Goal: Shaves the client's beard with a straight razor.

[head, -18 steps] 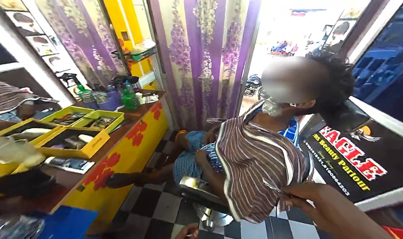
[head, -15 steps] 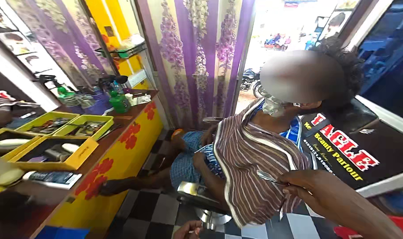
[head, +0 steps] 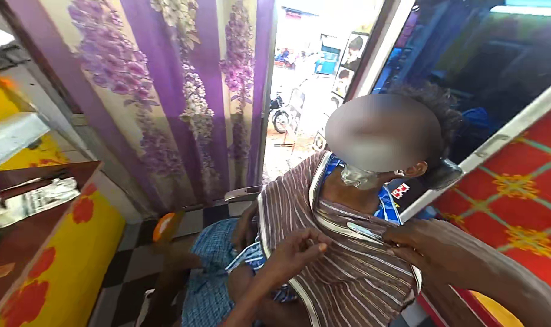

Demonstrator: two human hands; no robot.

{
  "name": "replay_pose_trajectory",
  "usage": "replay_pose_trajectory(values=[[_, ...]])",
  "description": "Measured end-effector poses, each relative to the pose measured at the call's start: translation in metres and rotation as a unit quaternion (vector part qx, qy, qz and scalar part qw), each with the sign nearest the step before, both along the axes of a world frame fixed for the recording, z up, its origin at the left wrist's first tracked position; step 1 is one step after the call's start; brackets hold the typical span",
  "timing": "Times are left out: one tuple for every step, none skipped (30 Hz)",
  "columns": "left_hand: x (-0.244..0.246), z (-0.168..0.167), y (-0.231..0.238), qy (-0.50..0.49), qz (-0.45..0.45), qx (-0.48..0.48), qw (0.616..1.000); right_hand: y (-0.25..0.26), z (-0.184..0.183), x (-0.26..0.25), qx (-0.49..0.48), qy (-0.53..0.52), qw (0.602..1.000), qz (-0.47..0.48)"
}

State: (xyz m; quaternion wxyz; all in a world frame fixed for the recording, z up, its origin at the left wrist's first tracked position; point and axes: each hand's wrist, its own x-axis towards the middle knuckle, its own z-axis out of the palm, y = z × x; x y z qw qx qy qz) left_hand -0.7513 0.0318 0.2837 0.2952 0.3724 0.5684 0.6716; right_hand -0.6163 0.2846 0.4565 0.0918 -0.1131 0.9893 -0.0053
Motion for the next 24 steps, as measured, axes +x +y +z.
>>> replay_pose_trajectory(values=[[-0.012, 0.011, 0.015, -0.011, -0.013, 0.011, 1.000, -0.006, 0.005, -0.007, 0.014, -0.020, 0.999, -0.021], [-0.022, 0.021, 0.028, -0.027, -0.018, 0.019, 0.999, -0.009, 0.008, -0.014, 0.025, -0.030, 0.999, -0.032], [-0.030, 0.027, 0.039, -0.047, -0.017, 0.025, 0.998, -0.010, 0.009, -0.022, 0.031, -0.035, 0.998, -0.039], [-0.037, 0.031, 0.049, -0.065, -0.015, 0.028, 0.997, -0.012, 0.011, -0.030, 0.037, -0.043, 0.997, -0.048], [-0.043, 0.033, 0.057, -0.079, -0.018, 0.029, 0.996, -0.014, 0.013, -0.038, 0.052, -0.057, 0.995, -0.062], [-0.049, 0.035, 0.064, -0.093, -0.024, 0.033, 0.995, -0.015, 0.014, -0.046, 0.071, -0.064, 0.993, -0.074], [-0.053, 0.035, 0.070, -0.107, -0.030, 0.036, 0.993, -0.015, 0.014, -0.055, 0.089, -0.065, 0.990, -0.085], [-0.056, 0.035, 0.074, -0.121, -0.038, 0.037, 0.991, -0.015, 0.014, -0.062, 0.103, -0.065, 0.988, -0.094], [-0.057, 0.034, 0.078, -0.135, -0.046, 0.040, 0.989, -0.015, 0.015, -0.068, 0.112, -0.067, 0.986, -0.103], [-0.058, 0.032, 0.081, -0.149, -0.056, 0.048, 0.986, -0.015, 0.016, -0.075, 0.121, -0.068, 0.984, -0.109], [-0.059, 0.030, 0.085, -0.164, -0.069, 0.060, 0.982, -0.014, 0.016, -0.080, 0.132, -0.069, 0.982, -0.113], [-0.060, 0.027, 0.088, -0.177, -0.083, 0.075, 0.978, -0.013, 0.015, -0.084, 0.147, -0.070, 0.980, -0.114], [-0.060, 0.025, 0.092, -0.185, -0.094, 0.087, 0.974, -0.010, 0.015, -0.087, 0.159, -0.065, 0.979, -0.108], [-0.060, 0.024, 0.096, -0.186, -0.101, 0.095, 0.973, -0.008, 0.014, -0.089, 0.167, -0.060, 0.979, -0.101], [-0.060, 0.022, 0.099, -0.186, -0.105, 0.097, 0.972, -0.006, 0.013, -0.092, 0.171, -0.058, 0.979, -0.099], [-0.061, 0.020, 0.101, -0.191, -0.108, 0.096, 0.971, -0.005, 0.012, -0.094, 0.177, -0.062, 0.977, -0.104], [-0.061, 0.020, 0.103, -0.201, -0.110, 0.096, 0.969, -0.005, 0.011, -0.096, 0.185, -0.067, 0.975, -0.106], [-0.062, 0.020, 0.104, -0.212, -0.114, 0.097, 0.966, -0.005, 0.011, -0.098, 0.193, -0.069, 0.973, -0.108], [-0.062, 0.020, 0.104, -0.224, -0.121, 0.097, 0.962, -0.006, 0.010, -0.098, 0.199, -0.076, 0.971, -0.112], [-0.062, 0.021, 0.105, -0.233, -0.129, 0.099, 0.959, -0.007, 0.010, -0.099, 0.202, -0.085, 0.969, -0.114], [-0.062, 0.021, 0.106, -0.242, -0.138, 0.098, 0.955, -0.008, 0.010, -0.099, 0.207, -0.094, 0.967, -0.115], [-0.062, 0.022, 0.106, -0.249, -0.143, 0.094, 0.953, -0.010, 0.011, -0.100, 0.213, -0.109, 0.963, -0.121], [-0.062, 0.023, 0.106, -0.254, -0.145, 0.089, 0.952, -0.011, 0.011, -0.100, 0.218, -0.118, 0.960, -0.130], [-0.062, 0.024, 0.105, -0.257, -0.146, 0.083, 0.952, -0.011, 0.011, -0.100, 0.223, -0.120, 0.957, -0.139]])
